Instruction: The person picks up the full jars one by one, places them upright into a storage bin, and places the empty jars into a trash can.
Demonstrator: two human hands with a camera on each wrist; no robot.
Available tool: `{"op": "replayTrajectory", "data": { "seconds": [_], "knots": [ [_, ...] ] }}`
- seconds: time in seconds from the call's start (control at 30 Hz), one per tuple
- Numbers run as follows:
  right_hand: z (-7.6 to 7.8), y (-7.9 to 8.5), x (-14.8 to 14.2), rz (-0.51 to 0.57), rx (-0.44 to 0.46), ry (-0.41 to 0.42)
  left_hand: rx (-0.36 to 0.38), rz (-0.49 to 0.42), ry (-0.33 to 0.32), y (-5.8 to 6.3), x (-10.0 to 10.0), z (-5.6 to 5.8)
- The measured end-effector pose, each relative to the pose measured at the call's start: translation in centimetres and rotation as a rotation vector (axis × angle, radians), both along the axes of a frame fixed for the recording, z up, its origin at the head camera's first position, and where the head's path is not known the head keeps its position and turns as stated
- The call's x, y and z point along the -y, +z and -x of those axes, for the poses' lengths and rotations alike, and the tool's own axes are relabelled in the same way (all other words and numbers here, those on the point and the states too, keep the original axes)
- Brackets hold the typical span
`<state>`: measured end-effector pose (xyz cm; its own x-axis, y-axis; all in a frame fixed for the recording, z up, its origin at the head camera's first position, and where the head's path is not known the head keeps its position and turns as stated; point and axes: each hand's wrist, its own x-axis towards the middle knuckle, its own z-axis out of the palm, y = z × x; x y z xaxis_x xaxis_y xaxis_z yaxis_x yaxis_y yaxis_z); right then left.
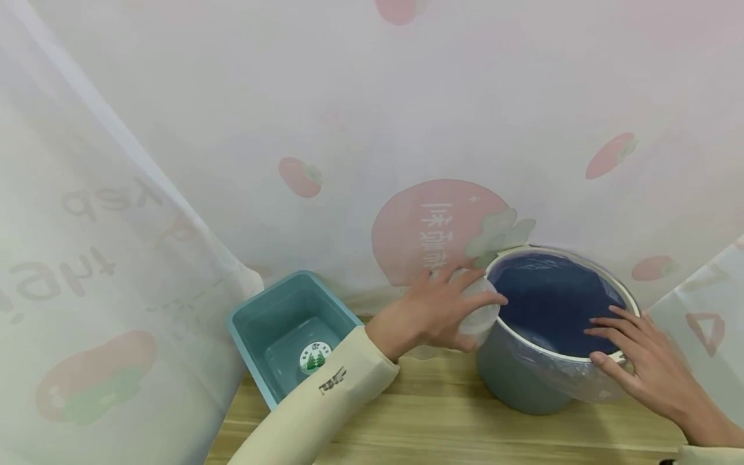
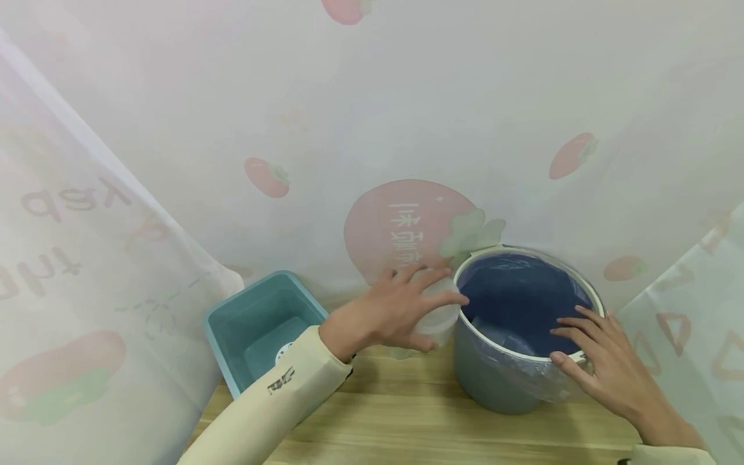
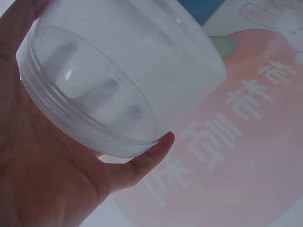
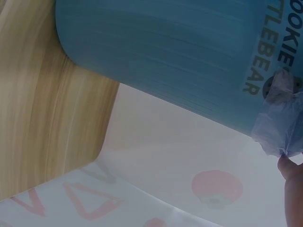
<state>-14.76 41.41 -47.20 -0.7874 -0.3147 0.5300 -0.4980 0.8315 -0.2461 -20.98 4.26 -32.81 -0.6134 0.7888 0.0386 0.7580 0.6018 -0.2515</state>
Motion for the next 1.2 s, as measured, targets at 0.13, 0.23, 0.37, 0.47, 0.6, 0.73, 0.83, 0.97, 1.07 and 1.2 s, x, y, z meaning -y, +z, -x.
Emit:
{"op": "replayTrajectory", "data": {
  "seconds": [0.13, 0.23, 0.37, 0.47, 0.6, 0.73, 0.83, 0.97, 1.07, 1.2],
  "knots": [
    [0.0, 0.0, 0.1, 0.002, -0.009, 0.002, 0.041, -0.016, -0.001, 1.0, -1.4, 0.2],
    [0.1, 0.0, 0.2, 0.001, -0.015, 0.0, 0.04, -0.015, -0.007, 1.1, -2.6, 0.3],
    [0.2, 0.1, 0.3, 0.002, -0.013, 0.002, 0.037, 0.013, 0.012, 1.0, -4.3, 0.6],
    [0.2, 0.1, 0.4, 0.012, -0.009, 0.007, 0.082, 0.024, 0.036, 0.9, -5.6, 1.0],
    [0.2, 0.0, 0.5, 0.013, -0.007, 0.009, 0.113, 0.042, 0.057, 0.4, -7.1, 1.3],
    [-0.1, -0.1, 0.6, 0.019, 0.005, 0.013, 0.091, 0.081, 0.07, -0.5, -8.0, 1.5],
    [-0.3, 0.0, 0.5, 0.032, 0.009, 0.015, 0.082, 0.082, 0.068, -0.9, -8.6, 1.8],
    [-0.3, 0.1, 0.3, 0.03, 0.004, 0.012, 0.085, 0.078, 0.07, -1.0, -9.9, 2.2],
    [-0.2, 0.1, 0.1, 0.018, 0.001, 0.009, 0.096, 0.101, 0.084, -1.0, -11.2, 2.5],
    [-0.2, 0.1, 0.1, 0.014, 0.0, 0.007, 0.116, 0.136, 0.088, -1.5, -12.9, 2.9]
  ]
}}
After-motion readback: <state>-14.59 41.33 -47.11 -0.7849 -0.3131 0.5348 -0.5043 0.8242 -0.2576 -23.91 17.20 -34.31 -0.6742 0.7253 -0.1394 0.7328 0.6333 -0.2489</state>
